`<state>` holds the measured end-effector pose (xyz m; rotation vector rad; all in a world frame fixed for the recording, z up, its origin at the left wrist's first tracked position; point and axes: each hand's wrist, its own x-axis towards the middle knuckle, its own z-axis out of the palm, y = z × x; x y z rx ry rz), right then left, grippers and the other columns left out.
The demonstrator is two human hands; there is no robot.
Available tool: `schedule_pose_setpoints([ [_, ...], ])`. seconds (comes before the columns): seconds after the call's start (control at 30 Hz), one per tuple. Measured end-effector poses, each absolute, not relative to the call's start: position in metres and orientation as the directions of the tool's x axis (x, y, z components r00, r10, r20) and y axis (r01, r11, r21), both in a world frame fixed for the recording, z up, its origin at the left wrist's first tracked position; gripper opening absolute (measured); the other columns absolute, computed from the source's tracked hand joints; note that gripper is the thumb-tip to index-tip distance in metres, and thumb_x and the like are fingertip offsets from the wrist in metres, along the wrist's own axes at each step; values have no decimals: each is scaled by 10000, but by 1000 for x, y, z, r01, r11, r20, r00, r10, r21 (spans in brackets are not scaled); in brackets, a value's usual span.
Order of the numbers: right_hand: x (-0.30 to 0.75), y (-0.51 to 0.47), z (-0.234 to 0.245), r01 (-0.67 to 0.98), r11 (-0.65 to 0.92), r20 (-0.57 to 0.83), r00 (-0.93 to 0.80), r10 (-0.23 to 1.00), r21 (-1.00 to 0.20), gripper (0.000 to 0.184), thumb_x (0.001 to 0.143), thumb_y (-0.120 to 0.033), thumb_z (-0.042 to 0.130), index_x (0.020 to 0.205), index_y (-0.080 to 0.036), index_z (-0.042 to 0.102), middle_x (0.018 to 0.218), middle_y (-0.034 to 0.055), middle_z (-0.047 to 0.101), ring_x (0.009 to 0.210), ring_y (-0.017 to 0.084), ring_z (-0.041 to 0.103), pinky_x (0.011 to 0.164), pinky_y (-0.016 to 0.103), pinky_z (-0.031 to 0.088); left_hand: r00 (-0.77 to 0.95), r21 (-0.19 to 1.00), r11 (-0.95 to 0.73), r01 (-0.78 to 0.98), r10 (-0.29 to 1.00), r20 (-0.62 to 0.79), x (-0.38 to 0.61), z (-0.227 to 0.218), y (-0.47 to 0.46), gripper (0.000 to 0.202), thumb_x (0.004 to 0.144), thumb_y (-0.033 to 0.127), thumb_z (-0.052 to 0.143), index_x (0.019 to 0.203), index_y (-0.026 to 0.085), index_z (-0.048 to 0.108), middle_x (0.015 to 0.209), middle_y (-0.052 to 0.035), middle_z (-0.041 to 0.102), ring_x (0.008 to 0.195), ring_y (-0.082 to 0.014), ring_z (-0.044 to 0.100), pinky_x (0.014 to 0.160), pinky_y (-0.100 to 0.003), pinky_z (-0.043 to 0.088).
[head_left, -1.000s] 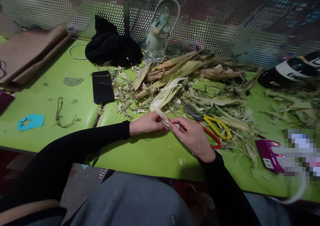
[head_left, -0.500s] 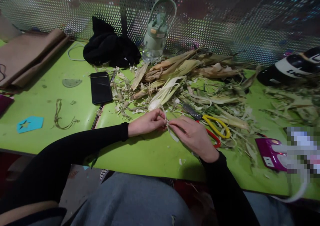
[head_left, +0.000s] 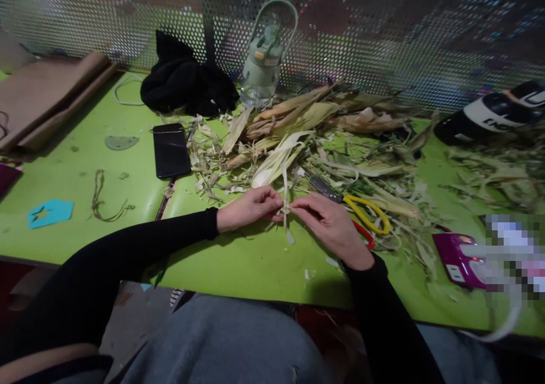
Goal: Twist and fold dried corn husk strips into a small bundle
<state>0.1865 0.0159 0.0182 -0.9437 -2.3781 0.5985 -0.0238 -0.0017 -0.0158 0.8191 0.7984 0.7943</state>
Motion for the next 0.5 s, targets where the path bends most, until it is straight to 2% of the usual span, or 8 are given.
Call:
schedule_pose_setpoints([
  [0.17,187,15,19,475,645,248,-656,713,-599,132,970,-251,585,891,-219,686,809,18,709,716,159,631,678,287,475,443,862,446,-241,841,-311,-22,-13,-2,110,982,149,557,877,119,548,784,17,636,705,-52,667,856,-270,551],
  [0.37,186,14,18,581,576,182,-596,782,-574,142,940,-274,603,845,-199,680,745,15,666,603,138,540,604,284,412,488,881,424,-208,826,-282,-21,-14,-3,77,975,145,556,903,118,555,773,-1,663,724,-65,663,851,-279,550],
  [0.5,186,11,20,566,565,122,-633,764,-600,134,913,-263,606,818,-208,683,714,1,647,574,129,508,584,279,394,475,890,404,-211,838,-268,-22,-14,-4,87,963,155,584,890,120,554,751,15,640,705,-59,649,812,-260,542],
])
